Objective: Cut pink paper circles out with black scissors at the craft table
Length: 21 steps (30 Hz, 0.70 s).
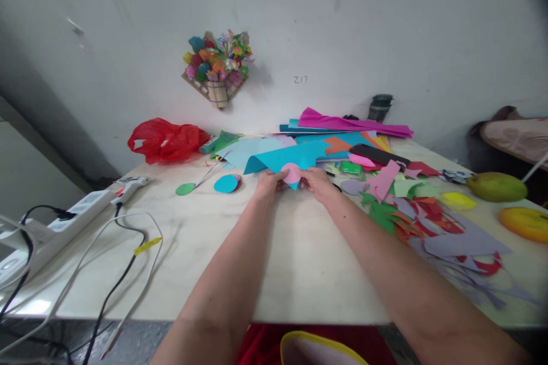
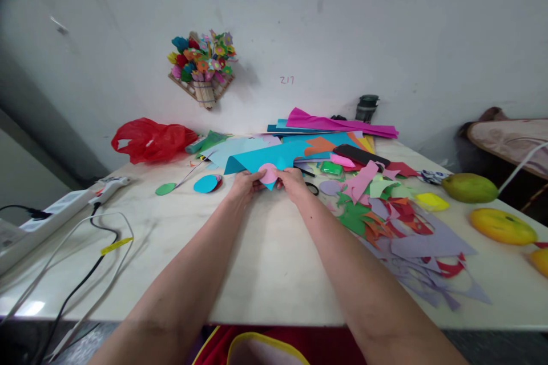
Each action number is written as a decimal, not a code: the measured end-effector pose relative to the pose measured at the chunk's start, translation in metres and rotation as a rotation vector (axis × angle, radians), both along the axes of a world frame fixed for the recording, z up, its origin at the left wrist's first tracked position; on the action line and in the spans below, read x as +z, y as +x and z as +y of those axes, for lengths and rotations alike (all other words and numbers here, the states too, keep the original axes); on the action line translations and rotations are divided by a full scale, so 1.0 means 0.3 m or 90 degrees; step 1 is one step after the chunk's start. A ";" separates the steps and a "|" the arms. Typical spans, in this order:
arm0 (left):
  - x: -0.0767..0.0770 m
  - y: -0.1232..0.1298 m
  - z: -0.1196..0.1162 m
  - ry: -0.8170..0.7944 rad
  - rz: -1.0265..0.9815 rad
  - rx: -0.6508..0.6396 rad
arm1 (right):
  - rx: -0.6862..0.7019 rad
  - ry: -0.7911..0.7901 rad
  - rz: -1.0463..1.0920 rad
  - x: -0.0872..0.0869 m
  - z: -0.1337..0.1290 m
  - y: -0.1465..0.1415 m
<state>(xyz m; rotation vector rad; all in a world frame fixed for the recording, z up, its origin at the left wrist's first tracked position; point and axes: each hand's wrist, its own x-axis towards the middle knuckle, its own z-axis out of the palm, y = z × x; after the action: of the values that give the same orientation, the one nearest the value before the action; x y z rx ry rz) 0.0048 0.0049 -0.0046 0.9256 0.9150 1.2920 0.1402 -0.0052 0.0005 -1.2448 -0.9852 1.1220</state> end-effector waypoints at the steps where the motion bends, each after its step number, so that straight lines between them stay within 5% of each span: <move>1: 0.001 0.000 -0.001 -0.001 -0.002 0.001 | 0.000 0.001 -0.002 0.000 0.001 0.000; 21: 0.006 -0.008 -0.004 0.007 -0.012 -0.036 | 0.008 0.045 -0.008 -0.020 0.016 0.007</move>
<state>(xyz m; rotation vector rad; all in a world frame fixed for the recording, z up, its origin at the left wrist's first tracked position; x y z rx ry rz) 0.0023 0.0038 -0.0028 0.9397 0.8626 1.2571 0.1421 -0.0005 -0.0056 -1.1911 -1.0358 1.0808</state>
